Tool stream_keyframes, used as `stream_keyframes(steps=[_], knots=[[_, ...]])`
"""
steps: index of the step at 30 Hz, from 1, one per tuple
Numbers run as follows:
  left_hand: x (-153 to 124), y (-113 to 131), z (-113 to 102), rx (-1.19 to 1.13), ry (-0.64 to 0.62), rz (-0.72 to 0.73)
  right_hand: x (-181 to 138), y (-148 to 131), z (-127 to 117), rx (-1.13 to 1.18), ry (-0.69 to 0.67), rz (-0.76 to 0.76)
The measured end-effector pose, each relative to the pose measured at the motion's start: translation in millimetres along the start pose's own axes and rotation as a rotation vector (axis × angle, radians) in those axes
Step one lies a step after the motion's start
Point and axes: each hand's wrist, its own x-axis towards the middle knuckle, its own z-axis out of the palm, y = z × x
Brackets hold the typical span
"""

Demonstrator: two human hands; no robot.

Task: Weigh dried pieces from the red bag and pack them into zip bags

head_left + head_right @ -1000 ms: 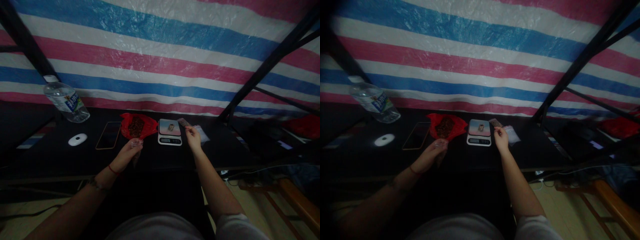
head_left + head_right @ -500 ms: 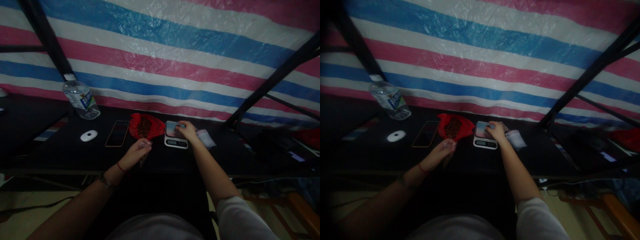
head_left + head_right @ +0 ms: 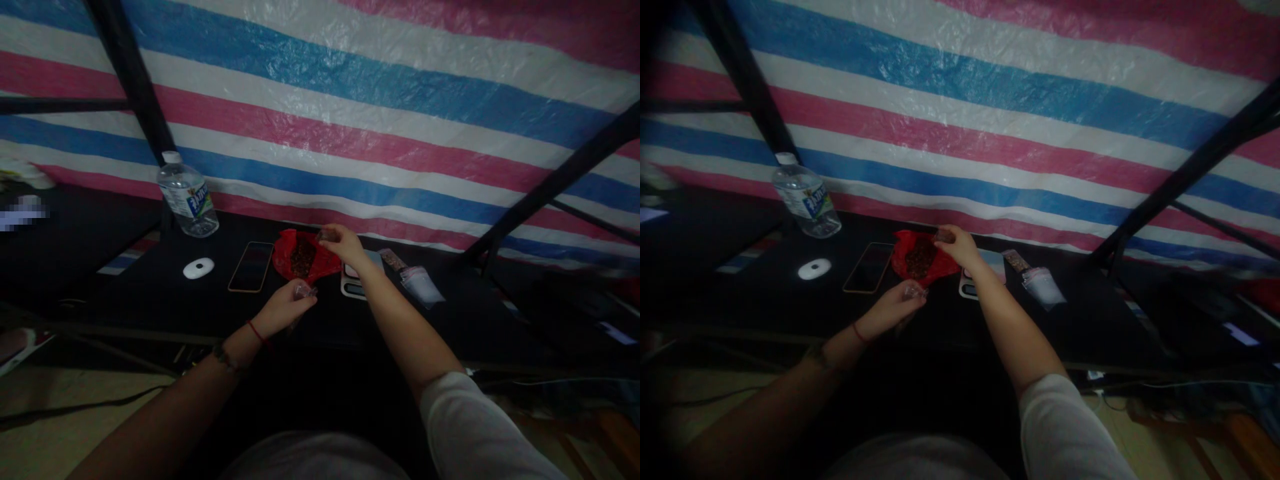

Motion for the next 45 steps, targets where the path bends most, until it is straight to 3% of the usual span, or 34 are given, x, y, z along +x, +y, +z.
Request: stream_keyframes(steps=[10,16,20,25,30,37,41,45], knots=[[-2,2,1,0.062,-0.063,-0.001,0,-5,8,-0.206,-0.081,0.052],[-3,4,2,0.093,-0.082,-0.008,0,5,11,-0.208,-0.110,0.041],[-4,4,3,0.086,-0.095,-0.024,0,20,12,-0.101,-0.037,0.078],[-4,0,5,0.124,-0.104,-0.015,-6,28,14,0.260,0.047,0.121],[-3,1,4,0.125,-0.107,-0.034,-25,33,-14,0.539,0.124,0.166],[-4,3,5,0.133,-0.110,-0.025,-67,80,-76,0.218,0.238,0.215],[-4,1,7,0.175,-0.118,-0.026,-80,101,-91,-0.011,0.269,0.261],[-4,-2,7,0.224,-0.155,0.012,-83,109,-95,-0.095,0.280,0.246]])
